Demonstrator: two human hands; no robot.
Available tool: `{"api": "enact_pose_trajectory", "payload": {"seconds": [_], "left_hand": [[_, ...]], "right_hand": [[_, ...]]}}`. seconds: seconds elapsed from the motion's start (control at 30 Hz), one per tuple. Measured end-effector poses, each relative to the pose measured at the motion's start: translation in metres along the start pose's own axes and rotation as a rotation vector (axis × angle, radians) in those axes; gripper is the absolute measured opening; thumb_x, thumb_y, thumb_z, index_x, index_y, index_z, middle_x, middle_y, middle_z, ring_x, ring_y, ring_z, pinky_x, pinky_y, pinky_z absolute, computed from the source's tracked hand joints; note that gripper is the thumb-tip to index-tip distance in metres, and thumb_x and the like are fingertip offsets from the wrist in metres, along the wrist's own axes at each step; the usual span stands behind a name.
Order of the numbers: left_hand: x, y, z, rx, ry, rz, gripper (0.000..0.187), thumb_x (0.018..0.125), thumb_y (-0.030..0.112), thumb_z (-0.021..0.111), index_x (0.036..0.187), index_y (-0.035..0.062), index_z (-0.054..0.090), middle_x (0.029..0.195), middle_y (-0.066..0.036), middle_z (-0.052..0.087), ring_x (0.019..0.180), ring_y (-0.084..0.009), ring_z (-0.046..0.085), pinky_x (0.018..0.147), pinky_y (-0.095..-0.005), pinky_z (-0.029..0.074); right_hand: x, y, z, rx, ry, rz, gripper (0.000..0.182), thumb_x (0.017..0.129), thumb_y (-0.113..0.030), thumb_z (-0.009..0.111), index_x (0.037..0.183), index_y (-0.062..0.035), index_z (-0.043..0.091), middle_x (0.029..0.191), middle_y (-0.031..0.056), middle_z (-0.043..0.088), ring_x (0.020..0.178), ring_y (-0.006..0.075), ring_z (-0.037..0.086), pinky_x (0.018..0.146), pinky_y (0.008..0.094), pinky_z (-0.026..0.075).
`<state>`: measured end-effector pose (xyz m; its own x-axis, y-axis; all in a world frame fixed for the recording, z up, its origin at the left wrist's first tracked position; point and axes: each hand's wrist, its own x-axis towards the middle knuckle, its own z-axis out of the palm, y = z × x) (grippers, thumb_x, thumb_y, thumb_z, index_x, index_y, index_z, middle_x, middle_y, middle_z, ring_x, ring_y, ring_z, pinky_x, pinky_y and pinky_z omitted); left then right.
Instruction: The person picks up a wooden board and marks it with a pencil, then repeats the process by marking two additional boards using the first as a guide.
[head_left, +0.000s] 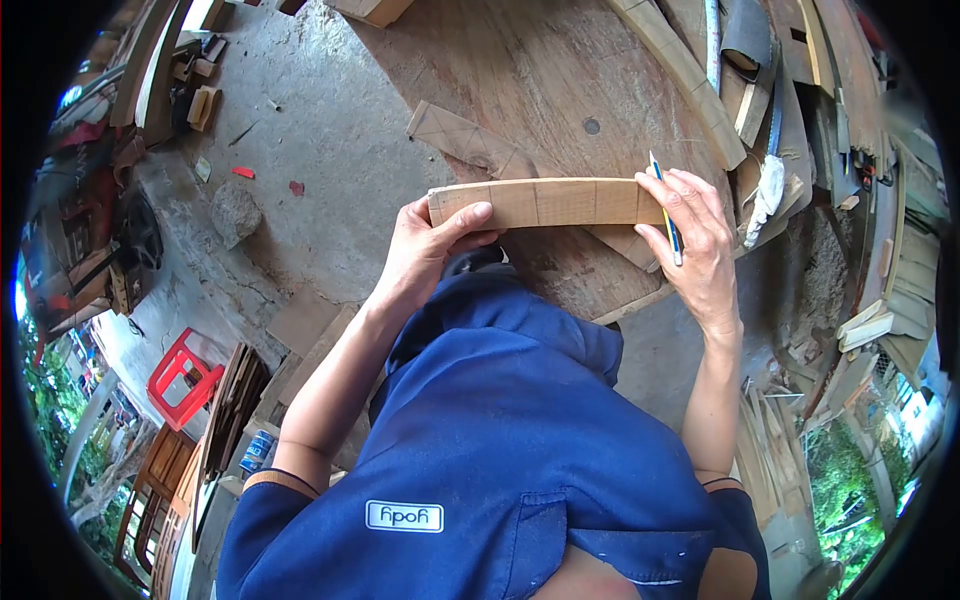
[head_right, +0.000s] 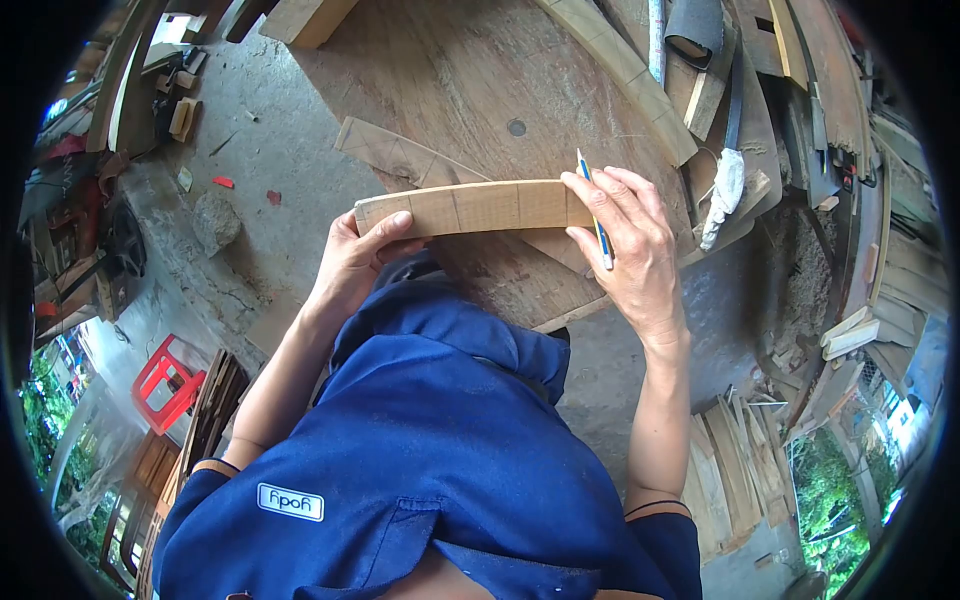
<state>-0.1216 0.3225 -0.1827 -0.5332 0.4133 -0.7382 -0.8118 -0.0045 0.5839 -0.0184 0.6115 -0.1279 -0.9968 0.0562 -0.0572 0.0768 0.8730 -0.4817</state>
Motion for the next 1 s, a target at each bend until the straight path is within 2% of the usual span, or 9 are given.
{"api": "enact_pose_trajectory", "payload": {"seconds": [0.37,0.43,0.67,0.77,0.83,0.87,0.93,0.97,1.0], "left_hand": [[0.001,-0.001,0.0,0.021,-0.016,0.02,0.034,0.091,0.02,0.078,0.113,-0.0034,0.067,0.105,-0.013,0.072,0.094,-0.0212,0.072,0.087,-0.0344,0.061],[0.001,-0.001,0.0,0.02,-0.019,0.03,0.034,0.091,0.02,0.077,0.113,-0.0034,0.067,0.105,-0.013,0.073,0.094,-0.0213,0.072,0.087,-0.0346,0.061],[0.0,-0.003,0.001,0.016,-0.008,0.04,0.034,0.09,0.021,0.078,0.113,-0.0033,0.067,0.104,-0.013,0.073,0.093,-0.0213,0.072,0.085,-0.0347,0.061],[0.0,-0.001,0.001,0.026,-0.011,0.039,0.035,0.09,0.021,0.078,0.112,-0.0033,0.067,0.104,-0.013,0.073,0.092,-0.0213,0.073,0.085,-0.0345,0.062],[0.0,0.0,0.002,0.024,-0.015,0.039,0.035,0.09,0.021,0.078,0.112,-0.0033,0.067,0.104,-0.013,0.073,0.091,-0.0214,0.073,0.084,-0.0343,0.062],[0.0,0.0,0.002,0.032,-0.005,0.042,0.035,0.09,0.021,0.079,0.112,-0.0035,0.067,0.103,-0.013,0.073,0.091,-0.0215,0.073,0.084,-0.0342,0.062],[0.001,-0.001,0.002,0.038,0.0,0.043,0.035,0.09,0.021,0.079,0.112,-0.0037,0.067,0.103,-0.013,0.073,0.091,-0.0217,0.073,0.083,-0.034,0.062],[0.001,-0.002,0.0,0.026,-0.011,0.043,0.037,0.089,0.022,0.08,0.112,-0.0048,0.067,0.103,-0.014,0.073,0.091,-0.0218,0.073,0.084,-0.0342,0.062],[0.002,-0.002,-0.001,0.015,-0.021,0.044,0.039,0.088,0.023,0.081,0.112,-0.0058,0.067,0.104,-0.015,0.073,0.091,-0.0219,0.073,0.085,-0.0344,0.062]], "right_hand": [[0.001,-0.002,-0.002,0.022,-0.033,0.016,0.058,0.077,-0.005,0.079,0.132,-0.012,0.063,0.127,0.0085,0.065,0.124,0.0304,0.056,0.105,0.0431,0.048],[0.001,-0.001,-0.003,0.026,-0.025,0.029,0.061,0.075,-0.005,0.08,0.133,-0.0163,0.063,0.126,0.007,0.065,0.123,0.0301,0.056,0.106,0.0433,0.048],[0.002,-0.001,-0.005,0.041,-0.048,0.033,0.063,0.075,-0.004,0.08,0.135,-0.0164,0.062,0.129,0.0073,0.065,0.126,0.0305,0.055,0.108,0.0438,0.047],[0.003,-0.003,-0.011,0.038,-0.07,0.038,0.059,0.08,-0.003,0.076,0.135,-0.0173,0.062,0.132,0.0072,0.064,0.129,0.0296,0.054,0.108,0.0425,0.046],[0.006,-0.007,-0.021,-0.149,-0.052,-0.008,0.05,0.086,-0.003,0.07,0.134,-0.017,0.064,0.133,0.0081,0.064,0.129,0.029,0.055,0.108,0.0414,0.046],[0.008,-0.007,-0.021,-0.149,-0.052,-0.01,0.05,0.086,-0.003,0.07,0.134,-0.017,0.064,0.133,0.0081,0.064,0.129,0.029,0.055,0.108,0.0414,0.046],[0.012,-0.007,-0.02,0.14,0.096,0.089,0.041,0.092,-0.003,0.064,0.131,-0.0145,0.066,0.129,0.009,0.067,0.128,0.0293,0.056,0.106,0.0409,0.046],[0.019,-0.009,-0.02,0.248,0.118,0.071,0.03,0.097,-0.009,0.064,0.126,-0.0104,0.069,0.121,0.0077,0.071,0.116,0.0255,0.064,0.1,0.0371,0.05],[0.023,-0.014,-0.019,0.247,0.12,0.072,0.03,0.097,-0.009,0.064,0.126,-0.0104,0.069,0.121,0.0077,0.071,0.116,0.0255,0.064,0.1,0.0371,0.05]]}}
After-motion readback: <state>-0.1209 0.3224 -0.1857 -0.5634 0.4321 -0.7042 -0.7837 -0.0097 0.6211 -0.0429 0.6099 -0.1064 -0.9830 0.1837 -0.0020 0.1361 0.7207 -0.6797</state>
